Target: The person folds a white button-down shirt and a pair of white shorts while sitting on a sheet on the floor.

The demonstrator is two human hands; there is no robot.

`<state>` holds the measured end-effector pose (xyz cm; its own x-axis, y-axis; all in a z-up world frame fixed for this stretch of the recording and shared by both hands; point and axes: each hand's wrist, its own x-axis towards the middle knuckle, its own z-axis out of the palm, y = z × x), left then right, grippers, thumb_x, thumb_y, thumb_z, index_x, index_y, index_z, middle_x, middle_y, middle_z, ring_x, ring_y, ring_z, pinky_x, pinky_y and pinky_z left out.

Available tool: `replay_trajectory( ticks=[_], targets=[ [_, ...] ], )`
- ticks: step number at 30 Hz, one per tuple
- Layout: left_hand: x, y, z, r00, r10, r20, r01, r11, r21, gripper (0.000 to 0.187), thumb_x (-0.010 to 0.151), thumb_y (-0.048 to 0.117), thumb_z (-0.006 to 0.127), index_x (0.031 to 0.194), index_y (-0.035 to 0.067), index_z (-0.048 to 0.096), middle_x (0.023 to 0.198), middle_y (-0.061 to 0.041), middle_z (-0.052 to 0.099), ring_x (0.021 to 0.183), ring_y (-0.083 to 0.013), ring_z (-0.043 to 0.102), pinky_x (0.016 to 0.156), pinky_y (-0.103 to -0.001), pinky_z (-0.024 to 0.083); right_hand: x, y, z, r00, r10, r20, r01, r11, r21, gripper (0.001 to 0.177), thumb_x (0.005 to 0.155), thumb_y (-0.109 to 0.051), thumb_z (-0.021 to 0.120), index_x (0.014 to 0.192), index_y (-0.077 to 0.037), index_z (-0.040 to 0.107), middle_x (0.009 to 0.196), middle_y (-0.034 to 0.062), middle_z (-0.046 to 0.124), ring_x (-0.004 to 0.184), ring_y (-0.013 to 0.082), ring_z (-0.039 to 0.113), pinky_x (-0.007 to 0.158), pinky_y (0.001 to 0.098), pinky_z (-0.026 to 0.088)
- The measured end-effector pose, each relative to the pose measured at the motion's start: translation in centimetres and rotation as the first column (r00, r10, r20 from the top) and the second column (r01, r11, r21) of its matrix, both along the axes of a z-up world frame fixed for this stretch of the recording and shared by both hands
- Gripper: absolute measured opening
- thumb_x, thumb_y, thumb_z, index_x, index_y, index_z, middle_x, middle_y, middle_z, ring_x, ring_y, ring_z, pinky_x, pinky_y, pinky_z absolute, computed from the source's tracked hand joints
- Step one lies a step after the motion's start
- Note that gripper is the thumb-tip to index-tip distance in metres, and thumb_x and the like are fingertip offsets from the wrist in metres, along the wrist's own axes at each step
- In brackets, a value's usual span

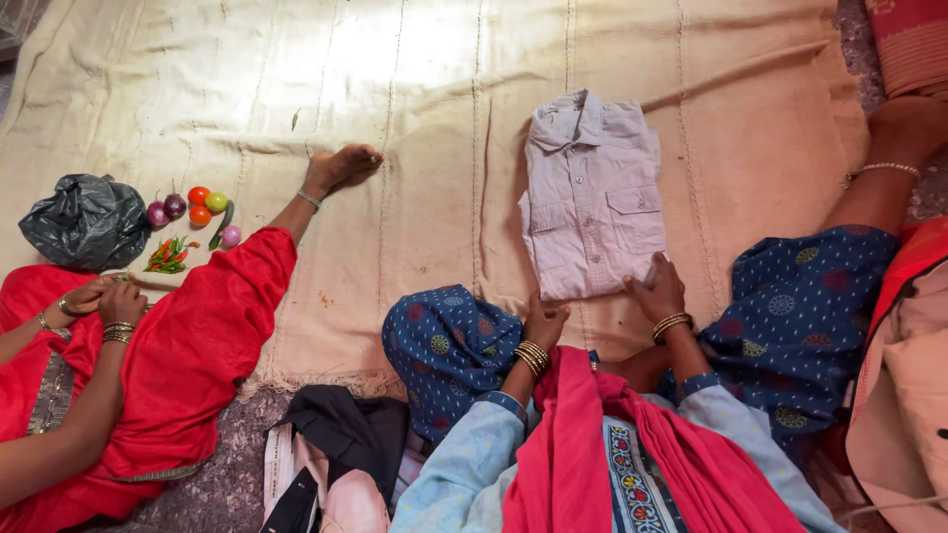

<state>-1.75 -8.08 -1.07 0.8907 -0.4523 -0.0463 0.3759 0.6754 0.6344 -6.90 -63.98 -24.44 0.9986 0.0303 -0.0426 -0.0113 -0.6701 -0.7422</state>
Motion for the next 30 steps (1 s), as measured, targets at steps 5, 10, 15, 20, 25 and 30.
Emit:
replay_trajectory(
  ticks=[5,10,15,20,25,30],
  targets=[
    [-1.5,0.8,6.5,0.995,-0.096,0.023,0.095,0.995,0.041,0.072,0.089,0.019,0.042,0.154,-0.005,0.025,0.154,-0.019,0.029,0.142,-0.0291,0.027,0.118,-0.044,0.022,-0.8,-0.9,-0.6,0.974,-0.204,0.101,0.183,0.965,0.187,0.078,0.081,-0.032,0.084,0.145,0.002,0.054,0.128,0.0241,0.066,0.116,0.0357,0.065,0.099,0.041,0.051],
    [-1.5,0.4,9.4,0.988,-0.144,0.061,0.14,0.987,0.075,0.073,0.088,0.013,0.039,0.156,-0.007,0.021,0.16,-0.02,0.024,0.149,-0.0296,0.022,0.123,-0.044,0.017,-0.7,-1.3,1.7,0.969,-0.208,-0.133,0.229,0.96,0.164,0.049,0.086,-0.033,0.082,0.124,-0.005,0.072,0.109,0.017,0.077,0.098,0.0287,0.075,0.086,0.0352,0.057],
    [-1.7,1.5,9.1,0.983,-0.166,0.083,0.157,0.982,0.103,0.075,0.087,0.006,0.036,0.158,-0.008,0.017,0.166,-0.021,0.02,0.156,-0.0301,0.017,0.129,-0.045,0.013,-3.5,0.4,6.9,0.728,0.003,0.685,0.115,0.985,-0.126,0.016,0.093,-0.021,0.077,0.1,-0.009,0.07,0.102,0.0104,0.075,0.105,0.0334,0.073,0.089,0.0452,0.055],
    [-0.4,3.9,7.3,0.973,-0.2,0.113,0.181,0.971,0.155,0.076,0.087,0.002,0.034,0.159,-0.009,0.015,0.17,-0.021,0.017,0.161,-0.0291,0.012,0.132,-0.044,0.009,-5.3,1.9,11.7,0.93,-0.059,0.364,-0.04,0.965,0.259,0.015,0.103,-0.019,0.07,0.104,-0.004,0.068,0.092,0.0098,0.069,0.083,0.0182,0.063,0.071,0.0354,0.05],
    [0.0,5.4,5.9,0.974,-0.196,0.115,0.174,0.968,0.181,0.077,0.086,0.003,0.034,0.159,-0.009,0.017,0.17,-0.021,0.02,0.161,-0.0304,0.015,0.131,-0.045,0.009,-4.5,1.3,14.3,0.99,0.079,-0.116,0.048,0.583,0.811,0.016,0.106,-0.019,0.066,0.107,-0.003,0.067,0.086,-0.003,0.062,0.071,0.0054,0.055,0.06,0.0225,0.047],
    [0.2,5.0,6.0,0.967,-0.209,0.147,0.17,0.956,0.238,0.077,0.085,0.006,0.035,0.158,-0.008,0.018,0.17,-0.022,0.019,0.161,-0.0305,0.016,0.131,-0.046,0.008,-4.9,-0.6,12.4,0.949,0.296,-0.108,-0.06,0.505,0.861,0.038,0.106,-0.022,0.065,0.14,-0.005,0.069,0.09,-0.0045,0.06,0.076,0.0016,0.052,0.065,0.0178,0.045]
  ],
)
